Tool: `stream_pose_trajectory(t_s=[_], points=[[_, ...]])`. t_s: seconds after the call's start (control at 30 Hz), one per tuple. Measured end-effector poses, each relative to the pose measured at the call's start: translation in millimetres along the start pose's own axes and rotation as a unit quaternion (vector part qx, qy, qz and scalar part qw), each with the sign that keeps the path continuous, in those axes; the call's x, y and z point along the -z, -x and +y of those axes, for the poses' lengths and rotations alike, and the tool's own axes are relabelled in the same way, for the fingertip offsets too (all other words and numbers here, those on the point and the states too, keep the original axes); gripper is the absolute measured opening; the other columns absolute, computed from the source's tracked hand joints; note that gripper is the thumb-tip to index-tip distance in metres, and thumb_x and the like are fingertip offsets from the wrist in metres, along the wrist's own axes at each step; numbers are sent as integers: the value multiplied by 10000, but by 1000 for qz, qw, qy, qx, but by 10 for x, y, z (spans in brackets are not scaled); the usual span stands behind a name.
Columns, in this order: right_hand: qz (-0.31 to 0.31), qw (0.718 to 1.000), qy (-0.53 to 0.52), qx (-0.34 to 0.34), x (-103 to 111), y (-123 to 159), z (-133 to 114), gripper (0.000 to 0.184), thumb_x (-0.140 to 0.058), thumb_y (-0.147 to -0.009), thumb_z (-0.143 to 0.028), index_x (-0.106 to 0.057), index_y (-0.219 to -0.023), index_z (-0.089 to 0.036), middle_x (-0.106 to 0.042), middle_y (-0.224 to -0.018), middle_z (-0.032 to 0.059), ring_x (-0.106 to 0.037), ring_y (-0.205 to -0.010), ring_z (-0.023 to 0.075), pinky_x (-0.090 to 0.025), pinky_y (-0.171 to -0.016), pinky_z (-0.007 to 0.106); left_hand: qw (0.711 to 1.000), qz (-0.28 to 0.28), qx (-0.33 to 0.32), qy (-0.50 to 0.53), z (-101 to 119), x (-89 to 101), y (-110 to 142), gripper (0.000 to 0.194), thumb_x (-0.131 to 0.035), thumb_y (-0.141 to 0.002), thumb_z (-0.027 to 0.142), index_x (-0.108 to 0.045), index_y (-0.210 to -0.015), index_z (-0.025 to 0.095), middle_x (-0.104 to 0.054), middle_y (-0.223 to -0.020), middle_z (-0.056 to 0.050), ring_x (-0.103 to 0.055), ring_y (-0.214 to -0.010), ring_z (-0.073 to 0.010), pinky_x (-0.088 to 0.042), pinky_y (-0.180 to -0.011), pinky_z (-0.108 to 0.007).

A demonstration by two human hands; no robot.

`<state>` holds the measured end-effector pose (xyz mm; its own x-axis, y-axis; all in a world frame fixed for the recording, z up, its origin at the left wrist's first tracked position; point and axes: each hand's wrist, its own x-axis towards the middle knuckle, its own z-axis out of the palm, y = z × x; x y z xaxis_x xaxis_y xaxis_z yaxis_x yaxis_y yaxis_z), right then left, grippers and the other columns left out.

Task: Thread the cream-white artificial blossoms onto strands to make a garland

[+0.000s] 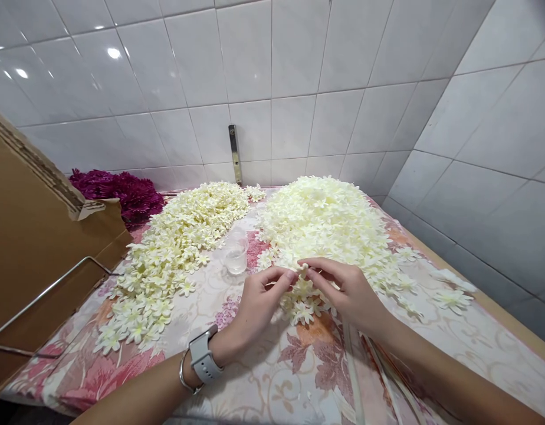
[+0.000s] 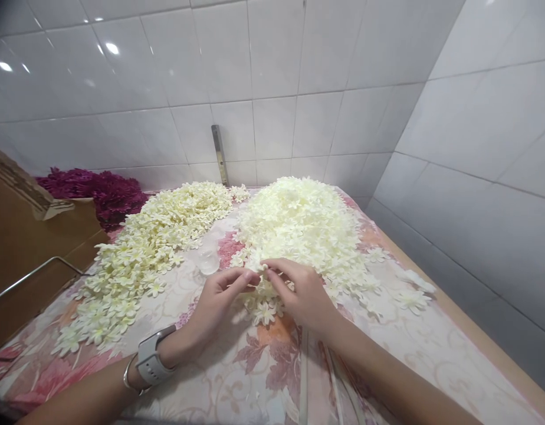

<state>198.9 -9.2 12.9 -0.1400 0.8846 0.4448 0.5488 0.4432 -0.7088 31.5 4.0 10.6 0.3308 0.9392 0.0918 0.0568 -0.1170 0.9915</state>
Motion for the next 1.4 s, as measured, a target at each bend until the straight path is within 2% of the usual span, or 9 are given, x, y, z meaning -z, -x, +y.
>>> stream_pose_trajectory(t_s=[0.13, 0.27, 0.4, 0.53, 0.73, 1.0, 1.1, 1.2, 1.4], points=[[26, 1000, -14, 0, -11, 15, 14, 163, -528, -827, -260, -666, -800, -178, -706, -730, 37, -652, -619, 162, -506, -569, 267, 1000, 13, 10, 16, 4, -5, -18, 170, -632, -766, 332, -648, -801, 166, -661, -833, -49, -600, -809, -173, -465, -748, -281], [65, 998, -6, 4, -1, 26, -21, 121, -583, -787, -256, -660, -719, -193, -709, -693, 25, -653, -607, 171, -510, -574, 278, 996, 34, 40, 65, 35, -22, -5, 191, -681, -722, 323, -623, -824, 172, -647, -825, -37, -602, -785, -160, -474, -734, -273], [78, 997, 22, 9, 10, 41, -58, 126, -609, -763, -242, -628, -644, -205, -681, -620, 11, -627, -562, 164, -482, -535, 272, 993, -26, 84, 75, 69, -24, 15, 206, -638, -758, 351, -678, -753, 149, -655, -802, -65, -599, -791, -168, -461, -750, -273], [81, 993, 51, 75, -6, 49, -64, 170, -596, -772, -214, -571, -605, -203, -630, -568, 4, -579, -523, 141, -440, -500, 260, 985, -43, 120, 118, 83, -20, 19, 226, -644, -747, 370, -684, -736, 149, -662, -794, -71, -605, -775, -171, -454, -721, -266], [24, 990, 43, 129, -36, 43, -46, 109, -512, -838, -155, -599, -798, -208, -681, -728, 20, -633, -660, 149, -479, -592, 253, 974, -6, 134, 181, 92, -11, 1, 180, -635, -758, 329, -619, -706, 158, -624, -761, -31, -615, -754, -139, -443, -722, -242], [-2, 1000, 22, -1, -44, 40, -78, 179, -475, -849, -221, -590, -986, -201, -683, -921, 59, -641, -750, 172, -512, -644, 286, 980, -12, 136, 146, 69, 6, -3, 204, -666, -726, 345, -590, -686, 161, -581, -703, -26, -598, -749, -155, -423, -603, -220], [-12, 999, -27, -36, -21, 20, -89, 152, -488, -852, -281, -614, -879, -202, -671, -854, 49, -626, -747, 174, -503, -644, 284, 985, -19, 117, 127, 91, -3, 4, 192, -674, -720, 340, -609, -702, 160, -582, -724, -30, -583, -748, -152, -443, -629, -235], [-4, 987, -114, -114, 9, -4, -69, 217, -532, -828, -374, -624, -769, -188, -647, -733, 36, -611, -669, 164, -494, -592, 271, 988, 3, 104, 112, 110, -10, -1, 192, -677, -710, 333, -602, -674, 160, -588, -711, -28, -589, -744, -159, -453, -648, -246], [53, 946, -231, -222, 43, -50, -11, 354, -741, -595, -479, -570, -566, -170, -595, -548, 8, -581, -540, 145, -475, -541, 266, 990, 31, 98, 95, 80, 3, -24, 204, -675, -704, 332, -586, -634, 163, -593, -662, -9, -604, -705, -152, -441, -657, -246]])
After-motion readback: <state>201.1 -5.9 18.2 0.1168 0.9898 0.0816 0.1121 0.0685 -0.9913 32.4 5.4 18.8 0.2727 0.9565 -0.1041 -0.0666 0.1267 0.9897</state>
